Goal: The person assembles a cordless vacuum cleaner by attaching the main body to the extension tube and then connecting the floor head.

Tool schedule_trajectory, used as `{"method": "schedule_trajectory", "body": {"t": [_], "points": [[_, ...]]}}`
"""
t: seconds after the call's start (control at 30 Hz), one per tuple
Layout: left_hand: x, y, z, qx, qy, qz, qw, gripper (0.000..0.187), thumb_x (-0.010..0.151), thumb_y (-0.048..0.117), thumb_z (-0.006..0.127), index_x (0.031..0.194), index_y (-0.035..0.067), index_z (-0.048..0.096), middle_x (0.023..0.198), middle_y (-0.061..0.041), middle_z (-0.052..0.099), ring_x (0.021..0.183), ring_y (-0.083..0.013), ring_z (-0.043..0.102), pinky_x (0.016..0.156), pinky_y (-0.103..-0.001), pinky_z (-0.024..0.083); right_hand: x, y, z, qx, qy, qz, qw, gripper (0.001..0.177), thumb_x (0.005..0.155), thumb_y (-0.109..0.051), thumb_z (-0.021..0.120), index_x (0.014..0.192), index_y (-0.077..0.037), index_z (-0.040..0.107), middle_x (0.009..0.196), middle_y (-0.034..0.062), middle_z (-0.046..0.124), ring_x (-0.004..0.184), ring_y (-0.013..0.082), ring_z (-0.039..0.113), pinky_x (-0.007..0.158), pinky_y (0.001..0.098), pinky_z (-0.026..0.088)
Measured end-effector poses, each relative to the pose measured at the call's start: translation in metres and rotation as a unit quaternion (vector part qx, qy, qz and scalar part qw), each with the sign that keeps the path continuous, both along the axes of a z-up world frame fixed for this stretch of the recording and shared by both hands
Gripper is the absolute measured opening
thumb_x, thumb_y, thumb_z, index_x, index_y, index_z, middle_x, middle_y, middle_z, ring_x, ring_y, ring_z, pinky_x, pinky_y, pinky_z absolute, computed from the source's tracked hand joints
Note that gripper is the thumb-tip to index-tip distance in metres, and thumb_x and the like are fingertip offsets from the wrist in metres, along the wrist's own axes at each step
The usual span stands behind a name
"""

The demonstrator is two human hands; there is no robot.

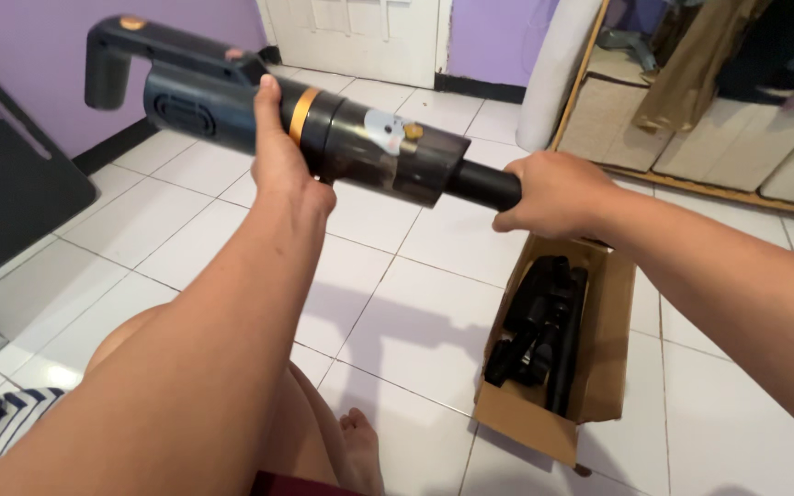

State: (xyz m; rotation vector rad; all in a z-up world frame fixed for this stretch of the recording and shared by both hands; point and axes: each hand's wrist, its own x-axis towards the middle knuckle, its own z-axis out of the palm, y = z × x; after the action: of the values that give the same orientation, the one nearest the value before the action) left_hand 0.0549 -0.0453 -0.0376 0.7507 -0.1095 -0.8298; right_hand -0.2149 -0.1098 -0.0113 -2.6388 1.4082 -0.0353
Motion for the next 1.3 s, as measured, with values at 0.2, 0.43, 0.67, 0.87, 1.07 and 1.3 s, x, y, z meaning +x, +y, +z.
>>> {"method": "schedule_trajectory", "body": {"t": [0.2,0.43,0.67,0.87,1.07,1.3], "points": [[-0.073,-0.026,-0.037,0.044,-0.111,-0.116,0.986,0.104,0.065,0.06,0.082,0.144,0.01,0.038,0.138,-0.009,0.058,0.129,-0.0281,0.054,0.099,-0.058,0.04,0.012,0.004,0.001,0.05,-0.066,-0.057,0.995,0.031,0.073,-0.03,0.079,0.096,-0.008,0.075,0.077,0.013,0.074,0.075,0.0291,0.074,0.073,0.0426,0.056],[-0.093,-0.038,-0.033,-0.007,-0.07,-0.03,0.997,0.122,0.06,0.023,0.089,0.15,0.033,0.008,0.141,-0.005,0.042,0.127,-0.0277,0.054,0.094,-0.061,0.053,0.031,0.009,-0.017,0.028,-0.076,-0.073,0.994,0.03,0.073,-0.029,0.078,0.095,-0.009,0.074,0.081,0.0107,0.074,0.08,0.0278,0.072,0.072,0.0435,0.055],[-0.044,-0.091,-0.038,-0.03,0.001,0.033,0.999,0.11,0.068,0.003,0.084,0.15,0.03,0.016,0.131,-0.01,0.054,0.106,-0.0307,0.067,0.079,-0.054,0.066,0.01,-0.048,-0.043,0.075,-0.297,0.0,0.952,0.032,0.091,-0.043,0.069,0.11,-0.018,0.074,0.103,0.0038,0.075,0.099,0.02,0.07,0.089,0.0384,0.051],[-0.003,-0.116,-0.066,-0.001,0.017,0.085,0.996,0.116,0.069,0.002,0.084,0.148,0.036,0.006,0.125,-0.011,0.06,0.101,-0.0284,0.07,0.078,-0.05,0.067,-0.096,-0.151,-0.117,0.331,-0.642,-0.326,0.61,0.02,0.101,-0.017,0.047,0.111,-0.007,0.06,0.109,0.0095,0.069,0.106,0.0239,0.069,0.093,0.0398,0.06],[0.017,-0.124,-0.1,0.045,0.045,0.099,0.993,0.107,0.071,0.01,0.084,0.147,0.03,0.012,0.125,-0.011,0.058,0.102,-0.0309,0.072,0.081,-0.053,0.068,-0.162,-0.17,-0.325,0.353,-0.362,-0.357,0.786,0.025,0.101,-0.019,0.057,0.115,-0.002,0.067,0.098,0.0148,0.073,0.083,0.0257,0.07,0.07,0.0413,0.056],[0.03,-0.123,-0.143,0.09,0.094,0.127,0.983,0.108,0.074,0.017,0.085,0.148,0.028,0.007,0.131,-0.018,0.051,0.108,-0.0381,0.069,0.085,-0.057,0.064,-0.143,-0.106,-0.409,0.294,0.119,-0.001,0.948,0.031,0.091,-0.023,0.067,0.121,-0.019,0.075,0.117,0.0058,0.074,0.113,0.0264,0.07,0.1,0.0384,0.055]]}}
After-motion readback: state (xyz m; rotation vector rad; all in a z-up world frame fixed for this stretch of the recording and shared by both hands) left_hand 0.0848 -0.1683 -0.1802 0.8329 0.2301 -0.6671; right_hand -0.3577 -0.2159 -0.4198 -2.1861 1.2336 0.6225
